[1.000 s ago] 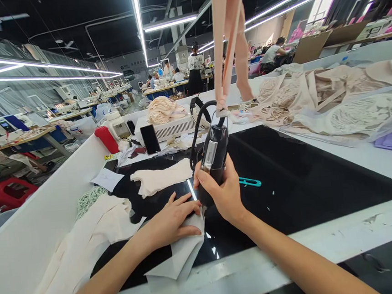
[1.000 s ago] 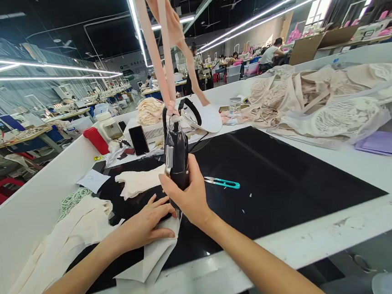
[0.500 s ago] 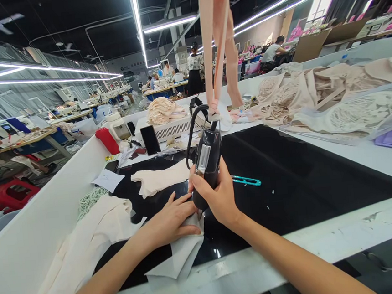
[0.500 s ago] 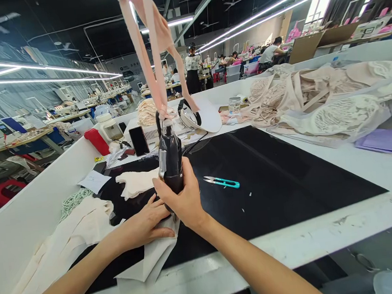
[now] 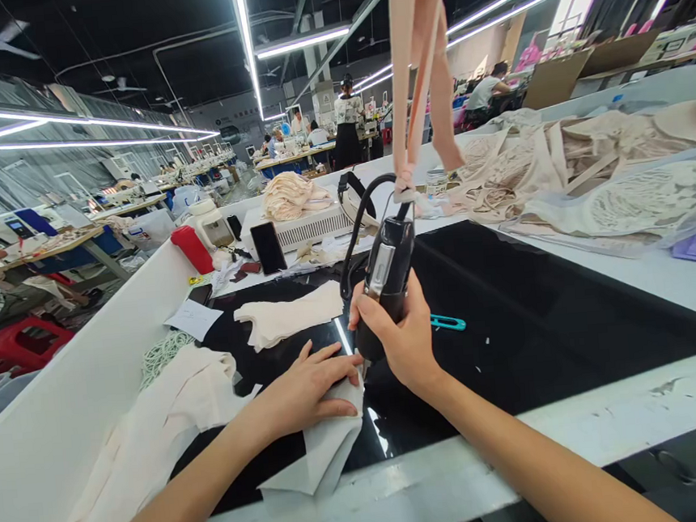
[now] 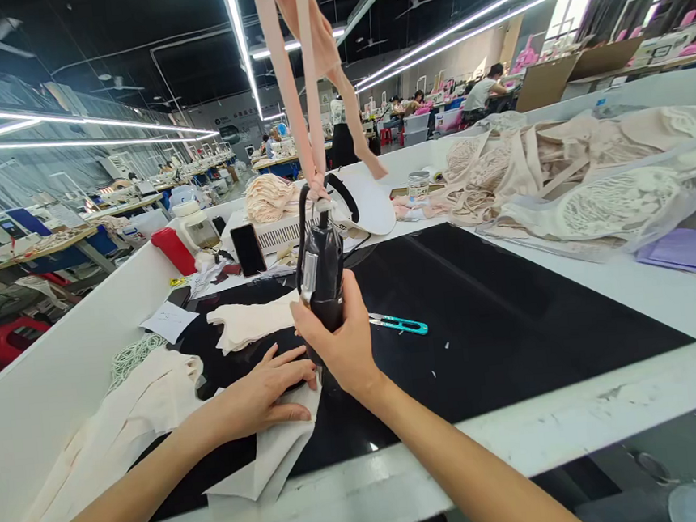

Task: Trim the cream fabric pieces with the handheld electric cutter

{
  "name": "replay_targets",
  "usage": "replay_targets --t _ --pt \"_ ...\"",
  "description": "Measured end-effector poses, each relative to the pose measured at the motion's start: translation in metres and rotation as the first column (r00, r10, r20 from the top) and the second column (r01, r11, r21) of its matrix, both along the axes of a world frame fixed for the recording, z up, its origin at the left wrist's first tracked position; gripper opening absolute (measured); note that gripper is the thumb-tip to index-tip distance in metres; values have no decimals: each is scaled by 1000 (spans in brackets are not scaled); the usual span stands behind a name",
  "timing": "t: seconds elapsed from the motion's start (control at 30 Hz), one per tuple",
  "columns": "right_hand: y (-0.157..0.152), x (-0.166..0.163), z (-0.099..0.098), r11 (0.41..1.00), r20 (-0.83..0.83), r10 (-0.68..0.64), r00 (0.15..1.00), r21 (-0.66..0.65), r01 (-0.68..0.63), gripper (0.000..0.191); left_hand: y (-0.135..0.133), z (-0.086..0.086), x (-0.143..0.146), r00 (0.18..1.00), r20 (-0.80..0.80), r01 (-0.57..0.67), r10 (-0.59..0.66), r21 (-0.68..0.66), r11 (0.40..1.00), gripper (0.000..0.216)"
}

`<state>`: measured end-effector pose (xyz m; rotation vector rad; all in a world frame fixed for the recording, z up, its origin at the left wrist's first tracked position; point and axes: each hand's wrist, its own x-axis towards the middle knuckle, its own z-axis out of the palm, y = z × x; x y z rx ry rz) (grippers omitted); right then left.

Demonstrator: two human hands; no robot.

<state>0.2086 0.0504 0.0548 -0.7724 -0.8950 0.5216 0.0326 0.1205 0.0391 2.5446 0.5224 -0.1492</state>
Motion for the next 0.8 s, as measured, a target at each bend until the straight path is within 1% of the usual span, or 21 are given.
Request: replay_targets --t 0.23,0.37,0.47,0.63,0.8 --pt "-2 -2 -1 1000 28 3 1000 13 -3 29 0 0 0 1000 21 1 -1 -11 1000 23" --pt "-3 -1 -1 1000 49 -9 999 -8 10 28 -1 -1 1 1000 27 2 -2 -12 1000 24" --pt "-5 -1 -1 1000 28 -9 1000 -18 10 27 -1 -1 1 1000 27 7 -6 -9 1000 24" --pt "-11 -5 -4 999 -27 40 999 8 -40 30 -2 0 2 999 52 5 -4 -36 999 24" --pt "-14 -7 -5 1000 6 16 1000 1 -16 29 -1 -2 2 998 60 13 -11 -34 999 25"
